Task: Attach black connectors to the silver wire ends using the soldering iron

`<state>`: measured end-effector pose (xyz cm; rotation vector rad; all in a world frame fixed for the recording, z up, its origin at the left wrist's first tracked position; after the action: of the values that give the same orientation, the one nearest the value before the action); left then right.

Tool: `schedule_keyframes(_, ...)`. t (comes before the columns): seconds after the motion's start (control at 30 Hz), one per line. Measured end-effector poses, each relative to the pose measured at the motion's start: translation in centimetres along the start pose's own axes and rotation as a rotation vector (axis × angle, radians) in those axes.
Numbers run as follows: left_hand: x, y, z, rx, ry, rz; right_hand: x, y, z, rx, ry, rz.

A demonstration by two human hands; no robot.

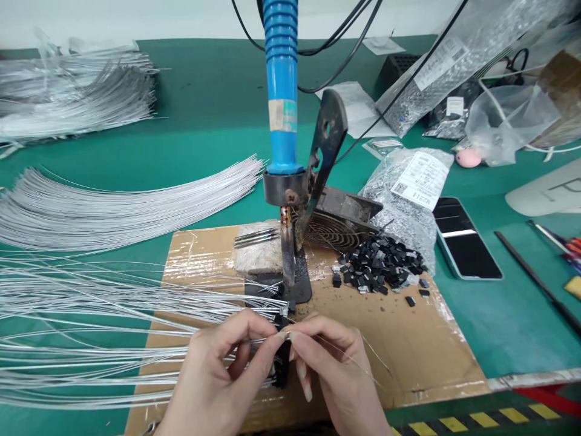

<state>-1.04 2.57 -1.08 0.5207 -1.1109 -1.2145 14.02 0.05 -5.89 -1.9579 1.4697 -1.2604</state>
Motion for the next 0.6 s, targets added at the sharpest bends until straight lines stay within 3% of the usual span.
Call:
schedule_keyframes(0.33, 0.02, -0.18, -0.2, 0.044, -0.049, 0.022, -0.28, 0.41, 0.56, -0.021, -0.066, -0.081)
schedule_keyframes(0.6, 0.14, 0.05, -0.34, -0.011, 0.038, -0.065, 0.0, 0.09, 0.16, -0.085, -0.025, -0.095)
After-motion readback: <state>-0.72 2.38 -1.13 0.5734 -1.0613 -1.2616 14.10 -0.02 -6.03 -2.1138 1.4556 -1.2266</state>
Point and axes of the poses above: each hand's wrist, its own x-axis away from the middle knuckle, its own z-axis out of the back of the hand, y = z × x, the point moved 5 cm from there along -x, towards the middle knuckle, and after that the axes turned 3 degrees about z, right-handed, at the moved point
